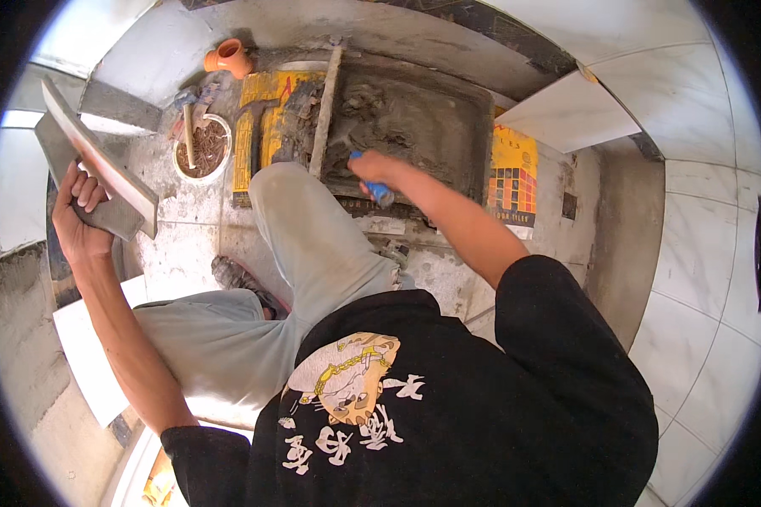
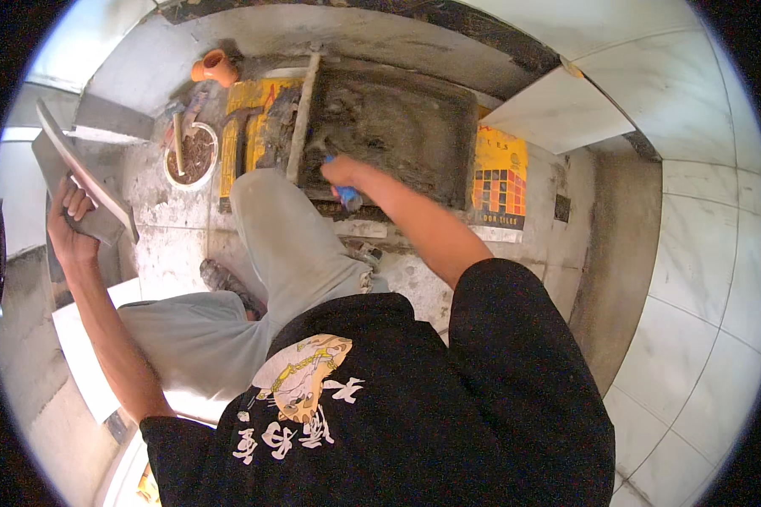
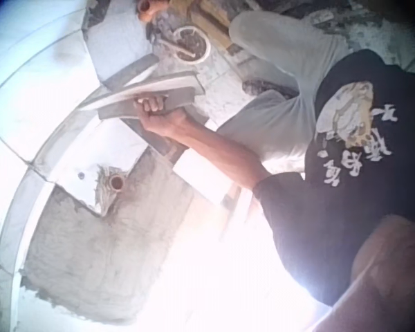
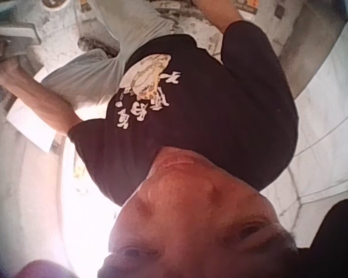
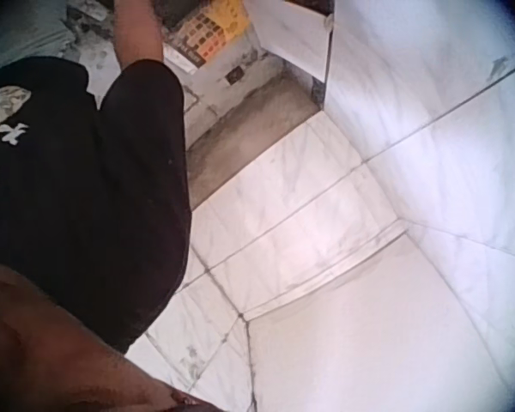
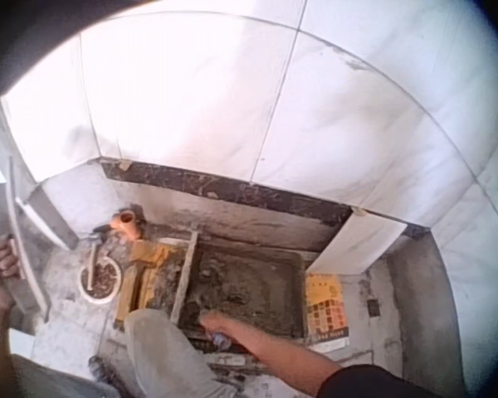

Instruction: Apply mortar and place ceramic tiles on a wall section.

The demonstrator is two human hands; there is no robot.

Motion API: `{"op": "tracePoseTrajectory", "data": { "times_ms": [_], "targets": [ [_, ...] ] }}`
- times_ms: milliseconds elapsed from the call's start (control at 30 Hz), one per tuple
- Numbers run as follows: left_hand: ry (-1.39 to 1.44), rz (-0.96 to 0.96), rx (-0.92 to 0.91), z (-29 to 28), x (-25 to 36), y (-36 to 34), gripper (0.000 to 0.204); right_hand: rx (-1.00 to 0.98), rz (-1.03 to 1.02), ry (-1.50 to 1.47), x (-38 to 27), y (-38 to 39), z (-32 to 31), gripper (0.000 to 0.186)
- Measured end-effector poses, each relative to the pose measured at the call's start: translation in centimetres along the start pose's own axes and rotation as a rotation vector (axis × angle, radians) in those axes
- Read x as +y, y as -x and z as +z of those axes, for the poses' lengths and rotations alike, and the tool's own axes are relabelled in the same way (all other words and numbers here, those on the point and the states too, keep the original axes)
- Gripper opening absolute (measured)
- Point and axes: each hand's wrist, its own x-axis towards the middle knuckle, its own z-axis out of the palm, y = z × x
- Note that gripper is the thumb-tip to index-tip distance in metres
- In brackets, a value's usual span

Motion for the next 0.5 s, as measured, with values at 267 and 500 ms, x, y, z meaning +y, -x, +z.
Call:
{"op": "tracePoseTrajectory", "data": {
  "times_ms": [267,500],
  "targets": [
    [-0.081,0.089,0.051,0.0,0.1,0.4,0.016,-0.187,-0.037,0.823,-0.5,3.6,-8.1,0.045],
    [-0.053,0.161,0.065,1.5,0.7,2.5,0.017,-0.144,-0.268,1.572,-6.3,4.5,-8.8,0.047]
  ]
}}
